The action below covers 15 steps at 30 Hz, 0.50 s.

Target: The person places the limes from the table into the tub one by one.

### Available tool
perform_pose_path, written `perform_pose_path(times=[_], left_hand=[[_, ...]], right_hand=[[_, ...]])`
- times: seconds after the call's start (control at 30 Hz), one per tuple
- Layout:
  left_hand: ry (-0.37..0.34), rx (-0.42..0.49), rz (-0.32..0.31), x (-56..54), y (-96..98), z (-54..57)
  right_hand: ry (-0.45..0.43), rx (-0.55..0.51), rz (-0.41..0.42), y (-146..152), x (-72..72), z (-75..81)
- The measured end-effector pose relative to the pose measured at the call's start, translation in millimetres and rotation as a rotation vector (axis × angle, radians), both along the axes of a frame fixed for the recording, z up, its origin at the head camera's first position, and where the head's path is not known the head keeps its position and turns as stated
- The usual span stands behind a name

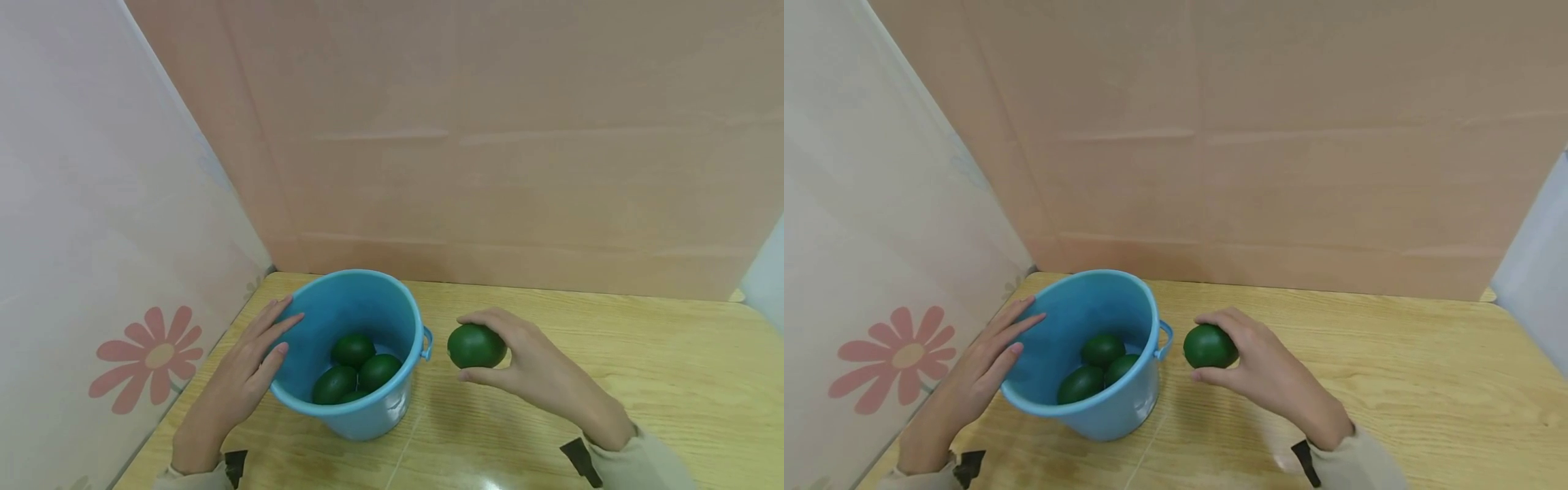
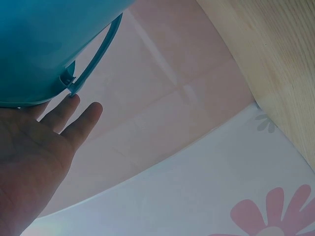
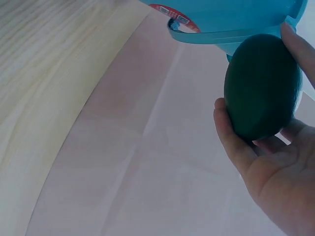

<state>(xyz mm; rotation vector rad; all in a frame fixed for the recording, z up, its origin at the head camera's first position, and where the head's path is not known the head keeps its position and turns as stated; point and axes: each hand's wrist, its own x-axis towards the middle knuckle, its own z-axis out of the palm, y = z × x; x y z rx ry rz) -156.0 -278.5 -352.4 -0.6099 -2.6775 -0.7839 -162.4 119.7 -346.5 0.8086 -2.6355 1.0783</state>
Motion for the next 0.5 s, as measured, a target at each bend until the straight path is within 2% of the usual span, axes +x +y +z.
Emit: perform_pose_path(times=[0.3,0.5], left_hand=[[-0.005,0.001,0.000,-0.1,-0.3,0.3],[-0.016,0.005,0.004,-1.8,-1.2,-1.2]], right_hand=[[0.011,-0.048,-0.018,-9.6,-6.4,10.7],[0.077,-0.090,-0.026,-17.6,-10.4,17.5]])
